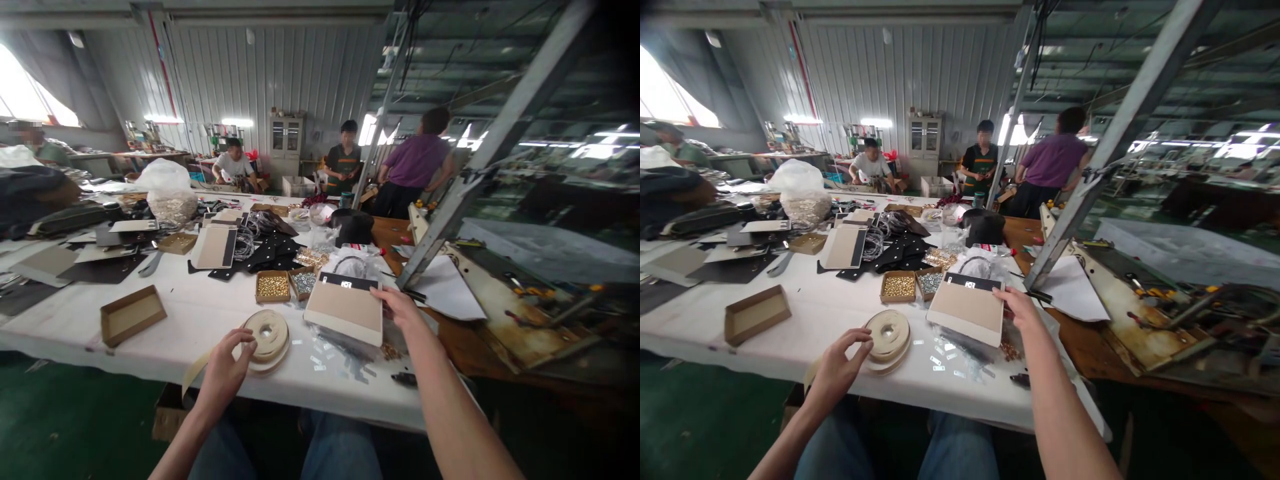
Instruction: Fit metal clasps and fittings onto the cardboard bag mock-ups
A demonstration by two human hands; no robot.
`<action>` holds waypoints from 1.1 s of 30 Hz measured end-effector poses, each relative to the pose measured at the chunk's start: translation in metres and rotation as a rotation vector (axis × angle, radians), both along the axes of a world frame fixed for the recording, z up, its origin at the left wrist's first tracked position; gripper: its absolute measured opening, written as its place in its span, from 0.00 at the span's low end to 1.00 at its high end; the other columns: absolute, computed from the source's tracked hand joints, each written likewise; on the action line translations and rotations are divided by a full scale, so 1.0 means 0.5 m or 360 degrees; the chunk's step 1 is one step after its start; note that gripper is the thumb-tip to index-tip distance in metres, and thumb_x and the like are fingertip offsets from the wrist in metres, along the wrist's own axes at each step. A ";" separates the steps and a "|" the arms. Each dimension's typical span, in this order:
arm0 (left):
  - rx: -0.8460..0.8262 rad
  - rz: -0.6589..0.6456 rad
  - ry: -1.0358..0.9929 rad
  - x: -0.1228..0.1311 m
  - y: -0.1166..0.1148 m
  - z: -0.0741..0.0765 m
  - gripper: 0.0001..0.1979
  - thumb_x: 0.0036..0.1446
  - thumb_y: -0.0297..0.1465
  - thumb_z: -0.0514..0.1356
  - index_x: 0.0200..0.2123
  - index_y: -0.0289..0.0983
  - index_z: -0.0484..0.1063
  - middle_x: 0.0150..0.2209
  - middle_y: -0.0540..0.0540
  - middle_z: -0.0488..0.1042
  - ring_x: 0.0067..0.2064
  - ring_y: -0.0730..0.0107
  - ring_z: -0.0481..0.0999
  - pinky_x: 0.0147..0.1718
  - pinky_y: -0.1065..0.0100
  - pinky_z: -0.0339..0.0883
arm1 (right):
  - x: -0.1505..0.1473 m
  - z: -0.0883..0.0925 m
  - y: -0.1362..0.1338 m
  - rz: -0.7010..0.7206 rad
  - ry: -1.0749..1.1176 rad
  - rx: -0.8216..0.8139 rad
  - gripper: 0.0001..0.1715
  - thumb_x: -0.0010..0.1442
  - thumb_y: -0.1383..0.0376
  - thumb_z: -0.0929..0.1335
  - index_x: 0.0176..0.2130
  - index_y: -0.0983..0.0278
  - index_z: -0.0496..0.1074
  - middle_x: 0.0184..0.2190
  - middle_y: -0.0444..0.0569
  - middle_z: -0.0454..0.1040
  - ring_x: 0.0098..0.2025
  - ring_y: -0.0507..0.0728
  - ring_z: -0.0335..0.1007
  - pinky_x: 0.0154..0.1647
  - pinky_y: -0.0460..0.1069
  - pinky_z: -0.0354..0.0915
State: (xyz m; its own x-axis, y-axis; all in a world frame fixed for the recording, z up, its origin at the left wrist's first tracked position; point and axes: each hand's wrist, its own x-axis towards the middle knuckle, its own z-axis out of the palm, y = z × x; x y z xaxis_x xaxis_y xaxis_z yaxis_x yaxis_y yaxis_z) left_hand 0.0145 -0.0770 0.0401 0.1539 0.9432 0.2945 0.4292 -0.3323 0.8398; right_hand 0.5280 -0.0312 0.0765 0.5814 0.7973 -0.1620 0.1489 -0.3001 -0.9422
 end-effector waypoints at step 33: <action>-0.1686 -0.0709 -0.0904 -0.120 -0.072 0.058 0.38 0.60 0.37 0.77 0.72 0.43 0.78 0.69 0.37 0.79 0.72 0.31 0.75 0.67 0.44 0.74 | -0.534 -0.028 -0.234 0.1204 0.0359 0.0567 0.17 0.70 0.50 0.77 0.49 0.58 0.78 0.42 0.43 0.78 0.44 0.57 0.72 0.48 0.51 0.67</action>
State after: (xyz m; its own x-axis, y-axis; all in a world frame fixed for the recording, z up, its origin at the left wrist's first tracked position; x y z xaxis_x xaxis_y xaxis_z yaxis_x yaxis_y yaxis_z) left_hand -0.0455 -0.1132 0.0691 0.6155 0.6560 -0.4369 -0.0499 0.5857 0.8090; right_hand 0.2610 -0.1483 0.0626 -0.1416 0.9822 0.1237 -0.0124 0.1231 -0.9923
